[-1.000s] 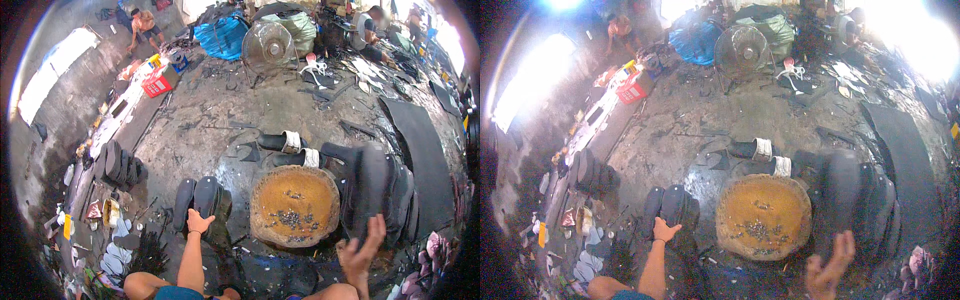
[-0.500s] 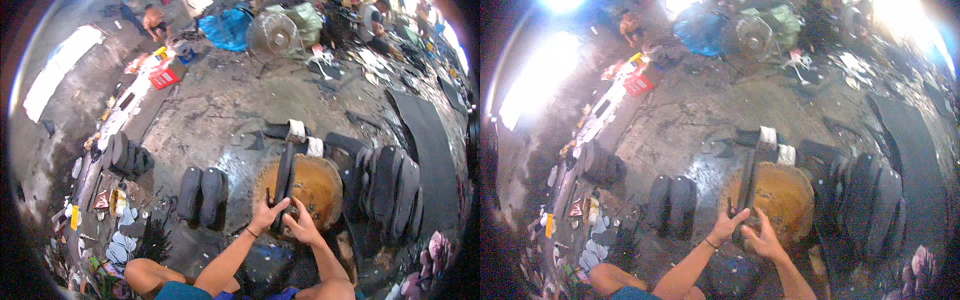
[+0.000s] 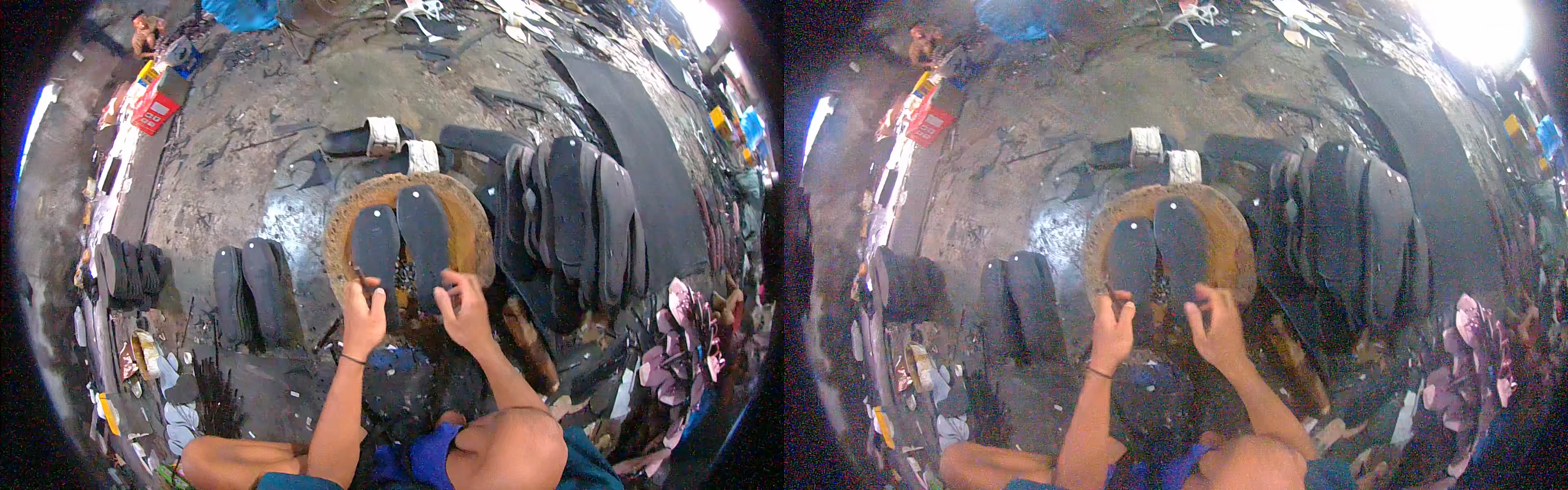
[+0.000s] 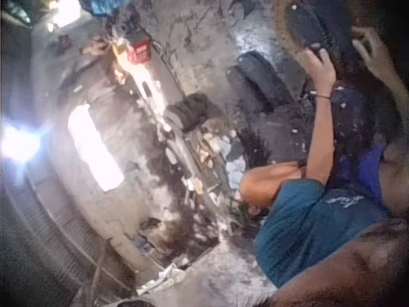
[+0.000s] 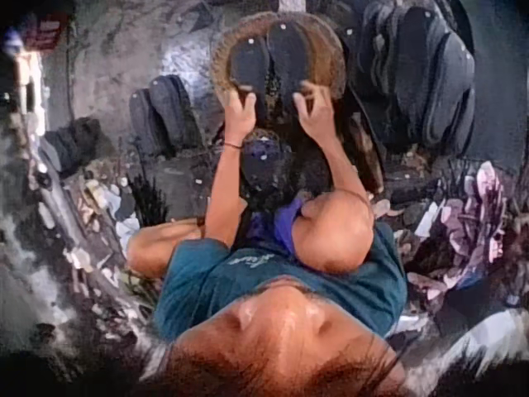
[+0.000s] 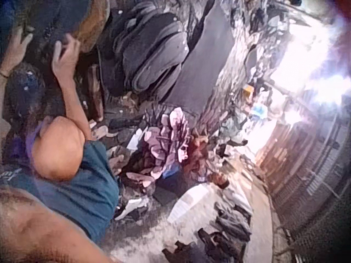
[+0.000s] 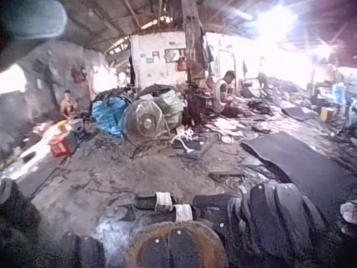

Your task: The person sits on the floor and uses a wooden mallet and a small metal tool to tap and adjust the soles of black flip-flops placed on a wooden block. The person then picks up a bundle of black straps and uses scissors to cut them into shorter pieces.

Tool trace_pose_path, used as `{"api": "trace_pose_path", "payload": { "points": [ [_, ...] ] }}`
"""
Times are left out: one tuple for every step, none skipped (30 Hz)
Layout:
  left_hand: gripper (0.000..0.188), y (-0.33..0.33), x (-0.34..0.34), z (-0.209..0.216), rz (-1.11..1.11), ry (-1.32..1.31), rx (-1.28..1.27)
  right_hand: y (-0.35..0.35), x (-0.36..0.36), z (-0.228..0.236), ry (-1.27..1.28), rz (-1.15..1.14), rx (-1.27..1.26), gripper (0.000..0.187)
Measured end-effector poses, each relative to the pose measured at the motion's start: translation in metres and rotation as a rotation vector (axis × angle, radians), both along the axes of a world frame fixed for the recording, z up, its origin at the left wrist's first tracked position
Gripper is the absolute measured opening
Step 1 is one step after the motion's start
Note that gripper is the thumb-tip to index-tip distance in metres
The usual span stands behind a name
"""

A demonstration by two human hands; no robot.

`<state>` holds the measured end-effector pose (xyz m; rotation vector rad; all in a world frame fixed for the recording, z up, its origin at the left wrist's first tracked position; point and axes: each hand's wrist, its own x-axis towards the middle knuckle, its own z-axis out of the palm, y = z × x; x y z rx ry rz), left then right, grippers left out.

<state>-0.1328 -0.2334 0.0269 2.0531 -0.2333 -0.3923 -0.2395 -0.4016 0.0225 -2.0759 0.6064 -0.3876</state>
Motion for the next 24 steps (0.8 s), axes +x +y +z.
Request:
{"api": "trace_pose_path", "payload": {
  "points": [
    [0.021,-0.007,-0.004,0.021,-0.044,0.300,-0.316,0.008,-0.006,0.008,0.039,0.065,0.358,0.033],
    [0.022,-0.011,-0.010,0.019,-0.053,0.326,-0.390,0.016,-0.011,0.011,0.072,0.122,0.718,0.030],
    [0.023,-0.017,-0.020,0.018,-0.070,0.358,-0.473,0.021,-0.016,0.002,0.091,0.164,0.816,0.028],
    [0.025,-0.023,-0.028,0.015,-0.087,0.397,-0.554,0.019,-0.020,-0.002,0.161,0.149,0.869,0.026],
    [0.026,-0.025,-0.032,0.014,-0.055,0.431,-0.595,0.019,-0.023,-0.005,0.114,0.129,0.951,0.027],
    [0.027,-0.025,-0.036,0.012,-0.050,0.474,-0.555,0.018,-0.031,-0.002,0.070,0.105,1.033,0.027],
    [0.027,-0.022,-0.037,0.009,-0.050,0.517,-0.599,0.017,-0.039,-0.001,0.076,0.061,1.015,0.027],
    [0.027,-0.019,-0.037,0.005,-0.046,0.561,-0.642,0.015,-0.050,-0.001,0.086,0.019,0.996,0.027],
    [0.025,-0.016,-0.028,-0.002,0.026,0.518,-0.720,0.013,-0.057,-0.001,0.088,-0.005,0.980,0.027],
    [0.023,-0.008,-0.019,-0.007,0.187,0.424,-0.685,0.007,-0.081,-0.013,0.105,-0.100,0.689,0.023],
    [0.022,0.007,-0.005,-0.015,0.214,0.281,-0.520,-0.006,-0.111,-0.013,0.181,-0.203,0.297,0.018],
    [0.022,0.026,0.008,-0.024,0.273,0.112,-0.345,-0.018,-0.133,-0.012,0.244,-0.254,-0.334,0.023],
    [0.021,0.041,0.011,-0.035,0.303,0.205,-0.310,-0.028,-0.161,-0.016,0.415,-0.316,-0.462,0.032],
    [0.021,0.049,0.011,-0.041,0.322,0.298,-0.282,-0.039,-0.193,-0.017,0.598,-0.390,-0.585,0.042],
    [0.020,0.060,0.011,-0.042,0.354,0.390,-0.245,-0.047,-0.239,-0.037,0.681,-0.357,-0.481,0.046],
    [0.020,0.051,0.005,-0.039,0.390,0.426,-0.299,-0.047,-0.269,-0.059,0.766,-0.324,-0.371,0.050],
    [0.020,0.047,0.003,-0.035,0.350,0.455,-0.328,-0.044,-0.266,-0.049,0.788,-0.299,-0.239,0.055],
    [0.019,0.044,0.003,-0.030,0.296,0.490,-0.363,-0.041,-0.264,-0.031,0.814,-0.286,-0.112,0.061],
    [0.020,0.044,0.006,-0.030,0.309,0.468,-0.418,-0.035,-0.270,-0.038,0.701,-0.248,-0.238,0.068],
    [0.021,0.044,0.011,-0.030,0.318,0.447,-0.470,-0.024,-0.276,-0.051,0.633,-0.302,-0.156,0.070],
    [0.022,0.042,0.017,-0.029,0.324,0.424,-0.530,-0.013,-0.280,-0.066,0.563,-0.358,-0.079,0.073],
    [0.024,0.037,0.023,-0.025,0.321,0.368,-0.541,-0.006,-0.261,-0.059,0.497,-0.409,-0.001,0.075],
    [0.025,0.031,0.032,-0.022,0.314,0.312,-0.550,0.009,-0.244,-0.049,0.592,-0.480,-0.014,0.077],
    [0.027,0.024,0.042,-0.018,0.306,0.257,-0.560,0.008,-0.239,-0.043,0.597,-0.469,0.220,0.075]
  ]
}}
